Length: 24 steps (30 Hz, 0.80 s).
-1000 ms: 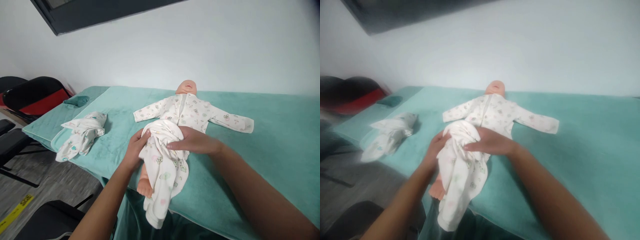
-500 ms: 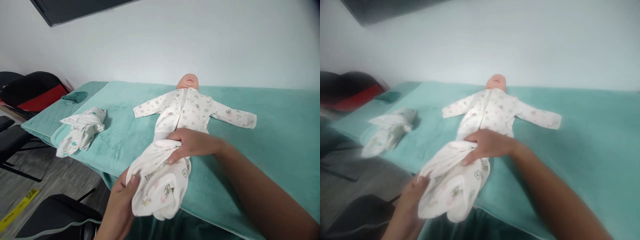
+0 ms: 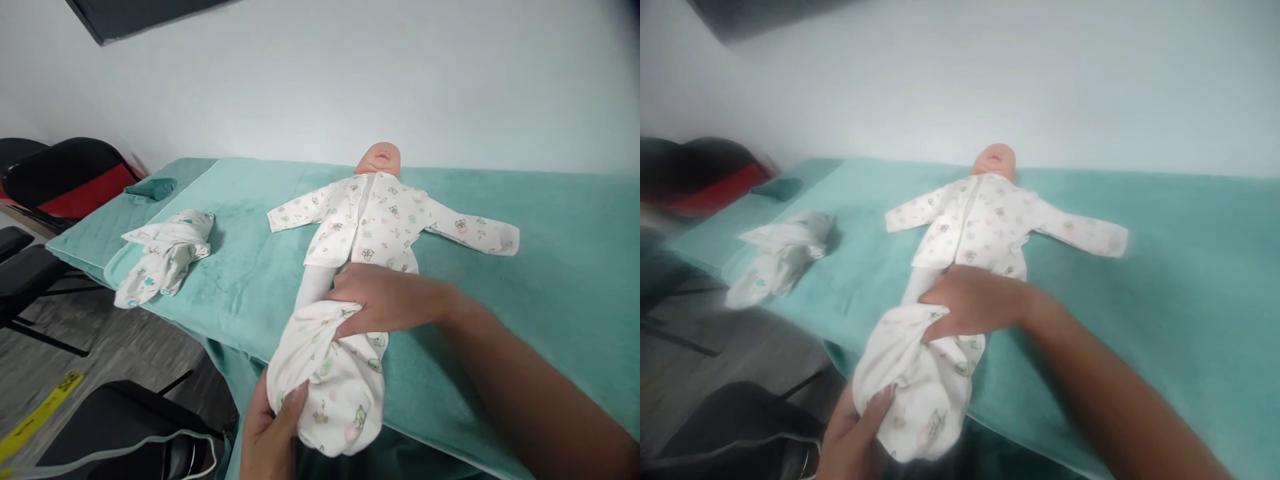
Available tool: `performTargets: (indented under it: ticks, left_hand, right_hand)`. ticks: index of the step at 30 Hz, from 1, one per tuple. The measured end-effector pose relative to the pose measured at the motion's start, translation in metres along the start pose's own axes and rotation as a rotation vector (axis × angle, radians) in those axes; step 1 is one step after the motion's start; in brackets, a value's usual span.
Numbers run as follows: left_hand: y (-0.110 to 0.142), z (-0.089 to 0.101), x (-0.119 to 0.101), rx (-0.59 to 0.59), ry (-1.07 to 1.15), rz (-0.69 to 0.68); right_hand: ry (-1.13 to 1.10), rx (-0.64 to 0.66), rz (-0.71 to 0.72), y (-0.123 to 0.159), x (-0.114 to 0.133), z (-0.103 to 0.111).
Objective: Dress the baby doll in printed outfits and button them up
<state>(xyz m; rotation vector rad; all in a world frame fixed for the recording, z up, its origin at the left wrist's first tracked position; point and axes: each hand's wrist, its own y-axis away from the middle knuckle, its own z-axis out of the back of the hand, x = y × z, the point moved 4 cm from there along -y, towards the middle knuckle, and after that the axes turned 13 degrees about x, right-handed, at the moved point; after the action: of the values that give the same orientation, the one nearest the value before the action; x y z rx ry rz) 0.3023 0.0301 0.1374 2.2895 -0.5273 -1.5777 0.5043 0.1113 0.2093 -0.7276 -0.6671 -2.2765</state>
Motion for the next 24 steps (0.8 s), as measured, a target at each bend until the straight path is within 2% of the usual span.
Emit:
performTargets:
  ticks: [5,10,13,19,24]
  left_hand:
    - [0.004,0.007,-0.004,-0.1,-0.029,-0.036]
    - [0.014,0.016,0.004,-0.169,-0.006,0.042]
    - [0.01,0.019,0.011,-0.212,0.028,0.078]
    - [-0.007,0.017,0.01,-0.122,0.007,0.156]
    - [-0.013,0.016,0.005,-0.082,0.046,0.209]
  right_hand:
    - [0.072,-0.056,-0.039,-0.009,0.003,-0.006]
    - [0.097,-0.044,-0.071,-0.011,0.005,-0.011]
    - [0.143,-0.047,-0.119,-0.015,0.006,-0.016]
    - [0.209,-0.098,-0.145,-0.024,0.007,-0.022]
    - [0.166,-0.104,-0.165,-0.024,0.006,-0.019]
